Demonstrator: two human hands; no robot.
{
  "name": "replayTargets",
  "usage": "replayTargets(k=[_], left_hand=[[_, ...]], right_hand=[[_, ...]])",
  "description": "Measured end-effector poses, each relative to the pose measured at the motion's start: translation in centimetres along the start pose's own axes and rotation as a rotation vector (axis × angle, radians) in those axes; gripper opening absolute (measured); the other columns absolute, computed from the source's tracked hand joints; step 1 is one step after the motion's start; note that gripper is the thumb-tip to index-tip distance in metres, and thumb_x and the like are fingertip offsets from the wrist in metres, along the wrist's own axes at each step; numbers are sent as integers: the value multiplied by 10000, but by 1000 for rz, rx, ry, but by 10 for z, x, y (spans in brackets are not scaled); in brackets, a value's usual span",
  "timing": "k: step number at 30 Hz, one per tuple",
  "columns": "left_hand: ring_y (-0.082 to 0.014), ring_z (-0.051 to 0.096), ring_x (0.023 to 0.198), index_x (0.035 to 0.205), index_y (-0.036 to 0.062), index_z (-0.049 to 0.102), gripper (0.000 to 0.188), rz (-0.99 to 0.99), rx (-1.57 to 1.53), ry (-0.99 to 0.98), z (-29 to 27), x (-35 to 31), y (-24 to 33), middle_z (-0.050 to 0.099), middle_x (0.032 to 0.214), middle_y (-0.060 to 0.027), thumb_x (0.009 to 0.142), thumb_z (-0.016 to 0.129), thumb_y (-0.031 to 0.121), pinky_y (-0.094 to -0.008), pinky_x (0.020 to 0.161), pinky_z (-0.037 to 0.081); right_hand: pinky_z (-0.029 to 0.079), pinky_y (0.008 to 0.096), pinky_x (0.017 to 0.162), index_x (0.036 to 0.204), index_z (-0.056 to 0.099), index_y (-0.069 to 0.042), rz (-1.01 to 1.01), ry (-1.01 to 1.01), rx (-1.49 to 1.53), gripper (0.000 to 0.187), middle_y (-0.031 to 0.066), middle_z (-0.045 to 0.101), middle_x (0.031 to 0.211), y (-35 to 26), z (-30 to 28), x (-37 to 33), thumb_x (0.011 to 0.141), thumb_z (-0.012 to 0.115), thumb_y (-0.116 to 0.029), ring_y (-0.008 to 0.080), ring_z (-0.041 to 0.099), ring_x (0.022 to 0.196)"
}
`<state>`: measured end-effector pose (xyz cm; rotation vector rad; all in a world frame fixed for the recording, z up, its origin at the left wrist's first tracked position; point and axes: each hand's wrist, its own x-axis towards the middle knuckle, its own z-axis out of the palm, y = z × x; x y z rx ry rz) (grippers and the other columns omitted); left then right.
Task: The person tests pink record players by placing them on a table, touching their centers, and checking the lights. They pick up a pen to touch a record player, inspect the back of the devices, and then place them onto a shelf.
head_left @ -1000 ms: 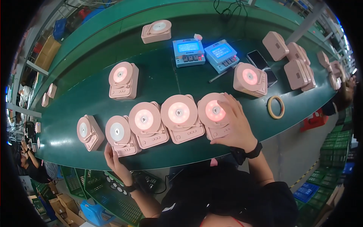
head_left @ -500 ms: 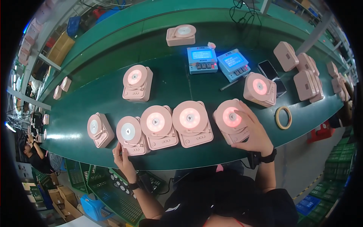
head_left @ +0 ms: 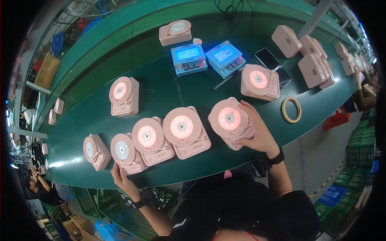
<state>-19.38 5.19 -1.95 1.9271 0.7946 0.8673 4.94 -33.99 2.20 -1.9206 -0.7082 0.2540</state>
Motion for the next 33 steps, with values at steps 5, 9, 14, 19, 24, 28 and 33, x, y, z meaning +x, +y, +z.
replayTargets(k=[5,9,14,19,24,28,33], left_hand=[[-159,539,1077,1277,-79,523,362,-11,5,-8,-3,-2,-2,587,1188,-107,971,485,110,-282,977,386],[-156,542,1073,1272,-78,526,357,-49,-39,1,-6,-2,-7,592,1177,-103,977,490,120,-279,975,391],[-175,547,1027,1259,-70,539,349,-138,-42,-95,-14,6,2,600,1133,-106,973,496,124,-303,935,412],[-195,562,1070,1289,-11,545,361,182,440,73,-58,85,45,600,1219,-110,994,516,194,-318,954,422],[-227,576,1114,1257,-13,557,348,537,417,-250,64,177,178,603,1206,-141,950,568,148,-346,946,439],[-273,590,1125,1218,-4,579,407,788,554,-560,201,255,217,616,1182,-166,890,643,229,-356,971,439],[-321,567,1163,1229,-6,574,529,904,708,-599,349,344,214,609,1208,-193,799,687,280,-393,997,439]], right_hand=[[271,401,1123,1413,393,-53,7,54,87,951,184,313,1500,9,3,-7,593,844,-223,320,330,1387],[273,398,1125,1415,388,-50,24,64,224,974,184,320,1498,20,3,-9,577,854,-217,310,338,1384],[283,395,1122,1416,376,-31,0,43,137,994,188,345,1488,16,-2,-10,569,861,-216,309,349,1378],[292,396,1118,1417,370,-16,7,19,158,1005,192,364,1478,14,0,-8,567,863,-224,314,352,1377],[294,400,1117,1425,357,-9,57,45,171,1016,195,371,1471,15,-1,-6,573,862,-230,332,363,1370],[295,403,1116,1434,338,-5,68,40,124,1029,198,373,1467,18,-6,-5,576,859,-232,343,371,1362],[302,411,1113,1438,329,-5,95,-6,129,1039,206,379,1459,10,-7,-5,574,859,-235,360,383,1349]])
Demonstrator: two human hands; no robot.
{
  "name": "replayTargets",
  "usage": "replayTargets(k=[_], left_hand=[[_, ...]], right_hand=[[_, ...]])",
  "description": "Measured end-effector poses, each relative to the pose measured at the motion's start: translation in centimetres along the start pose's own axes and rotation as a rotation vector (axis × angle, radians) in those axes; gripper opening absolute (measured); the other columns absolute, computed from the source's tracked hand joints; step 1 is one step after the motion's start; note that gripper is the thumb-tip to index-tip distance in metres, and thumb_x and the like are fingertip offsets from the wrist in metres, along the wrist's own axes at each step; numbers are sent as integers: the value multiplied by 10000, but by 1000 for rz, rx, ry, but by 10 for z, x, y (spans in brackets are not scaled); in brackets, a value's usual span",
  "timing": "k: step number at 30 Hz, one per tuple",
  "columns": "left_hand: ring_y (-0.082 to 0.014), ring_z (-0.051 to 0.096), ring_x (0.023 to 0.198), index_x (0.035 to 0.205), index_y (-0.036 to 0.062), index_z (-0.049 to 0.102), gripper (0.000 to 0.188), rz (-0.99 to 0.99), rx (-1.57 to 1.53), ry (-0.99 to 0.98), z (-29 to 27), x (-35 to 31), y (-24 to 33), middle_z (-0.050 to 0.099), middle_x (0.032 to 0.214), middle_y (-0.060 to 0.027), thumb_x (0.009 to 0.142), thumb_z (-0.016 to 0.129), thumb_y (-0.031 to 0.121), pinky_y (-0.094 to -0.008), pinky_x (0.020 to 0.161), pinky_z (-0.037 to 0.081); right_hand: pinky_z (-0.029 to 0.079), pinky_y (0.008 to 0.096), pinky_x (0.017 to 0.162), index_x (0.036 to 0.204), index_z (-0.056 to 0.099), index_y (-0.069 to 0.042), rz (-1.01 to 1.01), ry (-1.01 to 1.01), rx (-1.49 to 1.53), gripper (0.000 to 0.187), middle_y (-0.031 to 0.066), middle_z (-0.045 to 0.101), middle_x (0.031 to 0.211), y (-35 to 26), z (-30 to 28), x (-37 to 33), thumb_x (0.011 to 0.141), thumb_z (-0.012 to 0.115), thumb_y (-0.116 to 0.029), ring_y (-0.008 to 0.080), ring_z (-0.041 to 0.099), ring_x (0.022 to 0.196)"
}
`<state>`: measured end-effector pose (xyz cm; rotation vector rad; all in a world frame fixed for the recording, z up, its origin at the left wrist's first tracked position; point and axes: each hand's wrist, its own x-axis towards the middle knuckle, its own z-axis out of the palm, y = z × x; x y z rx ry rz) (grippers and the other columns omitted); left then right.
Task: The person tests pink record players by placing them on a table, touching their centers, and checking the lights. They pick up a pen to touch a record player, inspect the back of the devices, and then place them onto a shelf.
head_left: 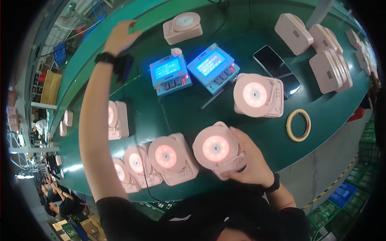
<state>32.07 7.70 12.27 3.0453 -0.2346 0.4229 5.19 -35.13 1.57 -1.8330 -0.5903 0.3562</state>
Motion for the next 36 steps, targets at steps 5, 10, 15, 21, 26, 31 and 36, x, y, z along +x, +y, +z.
replayTargets(k=[5,10,15,21,26,31,36], left_hand=[[-352,542,1187,1249,0,556,776,343,-58,-62,100,88,12,592,1241,-198,540,805,195,-395,1023,426],[-359,538,1181,1227,7,568,823,374,65,-440,118,121,52,569,1272,-213,462,832,161,-407,995,439],[-356,616,994,1285,78,503,778,320,-604,-754,102,121,74,626,1091,-161,590,816,230,-430,828,536],[-373,630,963,1202,13,538,806,226,-3,-391,97,97,94,623,1081,-225,550,824,389,-459,804,532],[-373,620,1021,1128,-10,552,821,1,334,80,21,31,116,614,1122,-241,533,801,499,-434,844,526],[-351,564,1102,1147,21,586,726,-180,129,-5,-14,-68,53,593,1142,-201,594,801,439,-434,898,471],[-386,600,1012,1111,-11,568,729,-443,62,-19,-34,-188,68,582,1139,-204,590,777,455,-435,857,497]], right_hand=[[318,424,1101,1436,331,-10,34,-40,-19,1036,218,384,1451,-1,-4,2,581,867,-245,380,401,1330],[309,443,1102,1435,332,-14,97,-103,26,1044,225,386,1453,-1,-6,8,580,881,-256,390,410,1325],[299,476,1104,1426,349,-25,95,-81,-7,1034,229,393,1450,-4,-12,10,572,888,-249,392,417,1322],[329,480,1089,1411,371,-29,77,-33,-31,1003,222,407,1434,-1,-3,12,567,878,-216,386,437,1302],[309,404,1104,1421,354,-15,92,-1,11,1056,198,425,1431,5,3,5,547,899,-247,330,438,1316],[344,380,1082,1418,354,-7,36,40,40,1034,185,447,1400,6,6,0,558,883,-231,314,455,1291],[347,375,1078,1422,346,0,17,58,64,1017,183,453,1392,11,9,-2,576,864,-222,305,461,1283]])
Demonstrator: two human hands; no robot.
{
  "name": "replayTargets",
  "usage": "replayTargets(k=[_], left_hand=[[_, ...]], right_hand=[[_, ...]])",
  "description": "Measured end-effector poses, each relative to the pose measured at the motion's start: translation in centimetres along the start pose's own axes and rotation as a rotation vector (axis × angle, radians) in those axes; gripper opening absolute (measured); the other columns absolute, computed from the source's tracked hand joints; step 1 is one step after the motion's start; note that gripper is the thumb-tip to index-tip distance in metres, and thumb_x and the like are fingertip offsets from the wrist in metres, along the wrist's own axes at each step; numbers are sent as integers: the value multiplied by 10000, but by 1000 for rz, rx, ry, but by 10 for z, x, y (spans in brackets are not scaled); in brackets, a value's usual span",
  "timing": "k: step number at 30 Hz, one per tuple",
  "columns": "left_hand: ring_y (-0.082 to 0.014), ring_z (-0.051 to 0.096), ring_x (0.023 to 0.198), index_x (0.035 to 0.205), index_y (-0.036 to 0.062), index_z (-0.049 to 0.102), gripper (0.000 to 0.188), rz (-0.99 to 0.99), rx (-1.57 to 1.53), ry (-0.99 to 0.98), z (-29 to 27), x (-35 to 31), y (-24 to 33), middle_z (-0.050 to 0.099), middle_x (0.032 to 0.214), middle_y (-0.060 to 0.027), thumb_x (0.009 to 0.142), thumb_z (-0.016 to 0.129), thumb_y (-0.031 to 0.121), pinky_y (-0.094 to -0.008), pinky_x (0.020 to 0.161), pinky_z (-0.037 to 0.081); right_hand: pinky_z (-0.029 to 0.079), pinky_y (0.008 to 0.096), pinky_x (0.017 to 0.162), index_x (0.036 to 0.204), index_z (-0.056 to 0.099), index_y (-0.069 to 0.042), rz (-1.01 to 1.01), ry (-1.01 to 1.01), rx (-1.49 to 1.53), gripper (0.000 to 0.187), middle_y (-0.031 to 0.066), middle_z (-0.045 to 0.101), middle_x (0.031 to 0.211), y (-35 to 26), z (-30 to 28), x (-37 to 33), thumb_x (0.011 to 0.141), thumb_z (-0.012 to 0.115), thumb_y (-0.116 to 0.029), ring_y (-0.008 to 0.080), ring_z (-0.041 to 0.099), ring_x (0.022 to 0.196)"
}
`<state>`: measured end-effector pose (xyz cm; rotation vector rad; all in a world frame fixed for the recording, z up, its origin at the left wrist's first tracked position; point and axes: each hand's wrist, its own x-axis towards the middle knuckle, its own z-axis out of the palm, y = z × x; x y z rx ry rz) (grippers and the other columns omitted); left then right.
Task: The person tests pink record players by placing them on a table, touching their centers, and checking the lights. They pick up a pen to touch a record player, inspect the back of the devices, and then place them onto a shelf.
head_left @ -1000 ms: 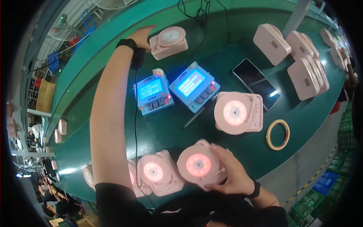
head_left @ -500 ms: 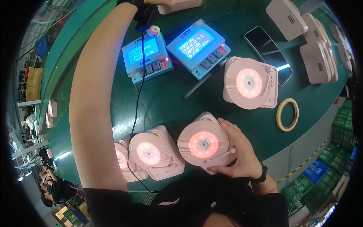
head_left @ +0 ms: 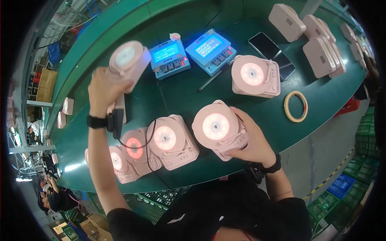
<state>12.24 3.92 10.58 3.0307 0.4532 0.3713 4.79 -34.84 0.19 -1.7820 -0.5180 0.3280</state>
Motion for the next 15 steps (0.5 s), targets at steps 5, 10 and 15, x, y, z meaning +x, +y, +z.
replayTargets(k=[5,10,15], left_hand=[[-398,622,947,1088,-7,566,689,-67,40,-30,-7,-60,2,614,1070,-205,593,765,430,-451,812,514],[-390,611,1020,1182,-19,543,755,-176,8,-335,-16,-85,23,604,1141,-232,654,731,487,-447,823,511],[-403,600,1055,1241,-18,532,749,31,11,-243,6,-115,-1,571,1236,-248,747,690,521,-455,842,504]], right_hand=[[333,363,1087,1428,335,7,-12,23,17,1003,176,457,1394,-4,0,-2,593,847,-213,282,458,1288],[330,360,1090,1427,341,3,-30,23,-4,972,175,464,1390,-5,2,-3,614,832,-201,281,457,1290],[328,360,1091,1427,345,-1,-48,39,6,947,174,469,1389,-1,4,-3,631,821,-196,279,459,1290]])
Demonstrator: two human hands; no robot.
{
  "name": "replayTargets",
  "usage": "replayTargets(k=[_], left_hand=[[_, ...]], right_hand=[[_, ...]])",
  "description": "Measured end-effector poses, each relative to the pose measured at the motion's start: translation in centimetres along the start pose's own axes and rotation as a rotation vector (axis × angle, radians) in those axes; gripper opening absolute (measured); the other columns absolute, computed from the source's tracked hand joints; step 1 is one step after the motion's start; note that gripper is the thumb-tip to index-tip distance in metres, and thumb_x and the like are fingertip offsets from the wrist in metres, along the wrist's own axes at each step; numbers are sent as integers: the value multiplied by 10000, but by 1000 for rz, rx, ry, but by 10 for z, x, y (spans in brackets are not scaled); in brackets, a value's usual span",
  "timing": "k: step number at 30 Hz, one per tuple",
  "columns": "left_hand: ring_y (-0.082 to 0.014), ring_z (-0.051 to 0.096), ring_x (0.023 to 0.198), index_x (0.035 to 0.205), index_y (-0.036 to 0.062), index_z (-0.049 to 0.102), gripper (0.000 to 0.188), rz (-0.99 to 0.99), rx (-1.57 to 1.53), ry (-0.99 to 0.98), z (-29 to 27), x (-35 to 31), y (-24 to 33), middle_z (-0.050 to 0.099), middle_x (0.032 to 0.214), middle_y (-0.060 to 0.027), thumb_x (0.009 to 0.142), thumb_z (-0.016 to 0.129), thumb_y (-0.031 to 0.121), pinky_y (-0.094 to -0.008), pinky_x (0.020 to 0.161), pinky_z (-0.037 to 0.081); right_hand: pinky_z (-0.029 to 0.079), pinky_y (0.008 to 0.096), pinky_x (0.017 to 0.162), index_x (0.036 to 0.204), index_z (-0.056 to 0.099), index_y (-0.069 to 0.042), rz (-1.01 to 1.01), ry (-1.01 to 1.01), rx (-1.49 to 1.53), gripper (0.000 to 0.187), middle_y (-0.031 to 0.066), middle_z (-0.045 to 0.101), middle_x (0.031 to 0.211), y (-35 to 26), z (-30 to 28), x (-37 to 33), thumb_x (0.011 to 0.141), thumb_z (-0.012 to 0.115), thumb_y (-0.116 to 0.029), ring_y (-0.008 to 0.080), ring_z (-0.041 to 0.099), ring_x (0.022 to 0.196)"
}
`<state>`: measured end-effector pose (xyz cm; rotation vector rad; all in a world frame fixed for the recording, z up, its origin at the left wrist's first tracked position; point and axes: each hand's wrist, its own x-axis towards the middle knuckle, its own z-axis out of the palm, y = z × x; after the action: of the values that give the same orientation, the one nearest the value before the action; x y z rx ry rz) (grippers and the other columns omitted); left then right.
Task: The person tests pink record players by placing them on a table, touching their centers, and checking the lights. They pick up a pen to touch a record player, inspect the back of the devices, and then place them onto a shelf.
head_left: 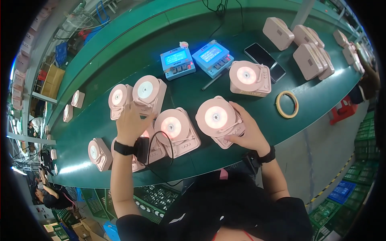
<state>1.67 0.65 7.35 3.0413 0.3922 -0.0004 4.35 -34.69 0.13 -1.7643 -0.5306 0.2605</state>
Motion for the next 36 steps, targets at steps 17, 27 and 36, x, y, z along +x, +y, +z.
replayTargets(k=[17,27,36], left_hand=[[-324,624,920,1028,61,664,336,26,-357,-12,5,-9,-16,649,1043,-167,908,570,360,-400,804,476],[-238,634,885,1122,11,623,382,-24,-423,35,10,-14,-24,668,986,-138,906,612,326,-341,793,484],[-209,640,888,1161,-2,602,401,-28,-372,37,15,-14,-27,675,988,-125,894,639,295,-321,781,490]], right_hand=[[185,320,1152,1467,267,9,106,-140,516,734,139,335,1493,0,-11,0,805,558,-119,237,305,1395],[180,322,1155,1472,250,12,54,-177,560,729,132,323,1497,2,-12,-1,815,540,-115,228,290,1401],[193,326,1150,1475,255,-9,60,-152,435,749,127,320,1499,-1,-11,-1,808,581,-108,226,297,1395]])
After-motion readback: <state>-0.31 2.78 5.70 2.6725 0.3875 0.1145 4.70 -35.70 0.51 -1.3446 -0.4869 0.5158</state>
